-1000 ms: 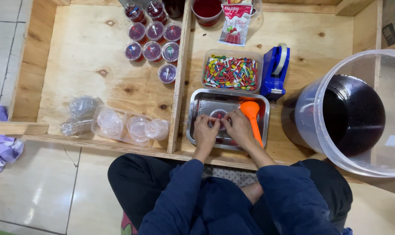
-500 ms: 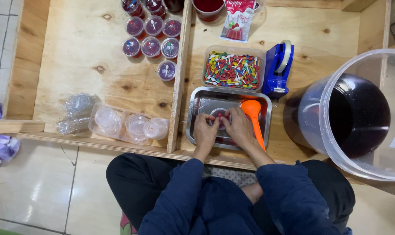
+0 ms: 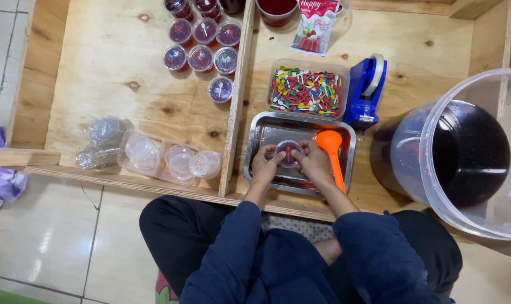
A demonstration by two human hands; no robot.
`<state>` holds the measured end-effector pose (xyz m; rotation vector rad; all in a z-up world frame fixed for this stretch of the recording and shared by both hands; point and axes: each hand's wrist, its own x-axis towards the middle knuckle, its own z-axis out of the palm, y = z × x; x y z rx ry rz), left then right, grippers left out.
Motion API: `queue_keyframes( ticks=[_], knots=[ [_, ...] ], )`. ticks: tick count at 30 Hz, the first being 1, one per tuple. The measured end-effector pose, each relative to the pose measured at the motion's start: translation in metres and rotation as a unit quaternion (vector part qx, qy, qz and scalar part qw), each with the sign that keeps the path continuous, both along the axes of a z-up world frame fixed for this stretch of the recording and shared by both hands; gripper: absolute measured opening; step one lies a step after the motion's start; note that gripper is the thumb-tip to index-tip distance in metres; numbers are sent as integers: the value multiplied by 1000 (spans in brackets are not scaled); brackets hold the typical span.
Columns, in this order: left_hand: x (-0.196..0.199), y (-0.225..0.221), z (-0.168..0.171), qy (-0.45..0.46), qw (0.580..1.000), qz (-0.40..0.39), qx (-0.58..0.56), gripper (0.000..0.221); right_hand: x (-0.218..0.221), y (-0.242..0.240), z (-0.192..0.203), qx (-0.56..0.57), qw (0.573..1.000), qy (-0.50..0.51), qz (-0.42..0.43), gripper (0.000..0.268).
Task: The person places items into small plastic cups, uses a ladle to fill a cup with liquid from a bucket, and arranges the filled cups on a wooden surface.
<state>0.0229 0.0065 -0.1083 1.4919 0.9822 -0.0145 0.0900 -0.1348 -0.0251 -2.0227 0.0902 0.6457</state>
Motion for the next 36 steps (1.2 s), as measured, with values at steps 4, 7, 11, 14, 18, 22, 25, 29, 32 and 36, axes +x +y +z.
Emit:
queue_keyframes(
  ticks=[4,7,11,14,18,22,25,29,32,36],
  knots=[
    [2,-3,30,-5,1000,12,-28,28,0,1,-3,11,1000,0,-2,36],
    [-1,-5,51,3,999,9,-31,25,-2,0,-6,17,1000,-12,8,34],
    [-1,-4,54,-26,997,16,-69,23,-3,-2,-4,17,999,-30,10,31],
    [-5,-5,54,-44,995,23,-83,24,-4,-5,-6,29,998,-44,18,31],
    [-12,-6,71,-66,991,33,-108,26,-9,-7,-1,90,995,-42,-1,33],
    [-14,-5,78,-99,988,27,-112,27,-16,-10,7,161,986,-41,-19,36],
    [-17,-3,88,-118,984,33,-130,28,-19,-14,15,192,980,-30,-33,36],
    [-17,12,112,-149,976,25,-159,30,-18,-1,34,227,972,-43,-51,36],
    [-13,32,111,-172,971,23,-164,32,-16,18,57,237,969,-58,-45,36],
    [-9,74,142,-214,966,24,-146,33,-10,62,92,247,965,-83,-17,38]
  ],
)
